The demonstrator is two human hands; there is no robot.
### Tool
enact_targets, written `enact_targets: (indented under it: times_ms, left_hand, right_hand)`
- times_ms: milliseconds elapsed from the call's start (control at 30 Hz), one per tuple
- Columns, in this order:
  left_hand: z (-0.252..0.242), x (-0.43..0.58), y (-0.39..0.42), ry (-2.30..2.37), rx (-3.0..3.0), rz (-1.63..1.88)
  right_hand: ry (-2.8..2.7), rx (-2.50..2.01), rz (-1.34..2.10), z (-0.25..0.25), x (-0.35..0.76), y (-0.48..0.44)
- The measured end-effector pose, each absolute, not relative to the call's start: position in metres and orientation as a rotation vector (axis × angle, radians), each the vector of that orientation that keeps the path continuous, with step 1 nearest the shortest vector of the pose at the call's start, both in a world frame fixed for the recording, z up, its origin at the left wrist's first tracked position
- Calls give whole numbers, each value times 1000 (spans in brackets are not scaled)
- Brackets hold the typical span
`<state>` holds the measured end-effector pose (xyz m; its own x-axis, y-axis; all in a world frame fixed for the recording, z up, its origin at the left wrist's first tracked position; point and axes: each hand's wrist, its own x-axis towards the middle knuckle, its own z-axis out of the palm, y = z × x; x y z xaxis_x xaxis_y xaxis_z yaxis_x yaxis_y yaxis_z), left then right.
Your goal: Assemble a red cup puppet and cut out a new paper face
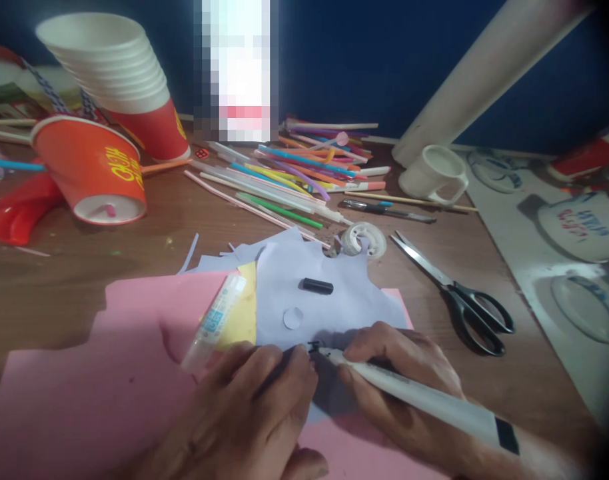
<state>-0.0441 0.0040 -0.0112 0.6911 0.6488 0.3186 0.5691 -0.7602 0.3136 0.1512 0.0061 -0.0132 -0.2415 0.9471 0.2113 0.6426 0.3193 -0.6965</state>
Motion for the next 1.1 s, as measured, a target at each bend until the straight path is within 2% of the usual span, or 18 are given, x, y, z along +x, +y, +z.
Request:
enact_targets:
  times_ms: [433, 867, 1100]
  left_hand:
    - [-8, -41, 6, 1014, 2707, 565]
    - [-15, -43, 6, 964, 2702, 685]
    - [-14, -41, 12, 928, 2721, 573]
  right_hand:
    - [-2073, -1334, 700, -11, 156, 5]
    - [-2038, -1338, 764, -9, 158, 2]
    - [-2084, -1320, 721, -14, 158, 2]
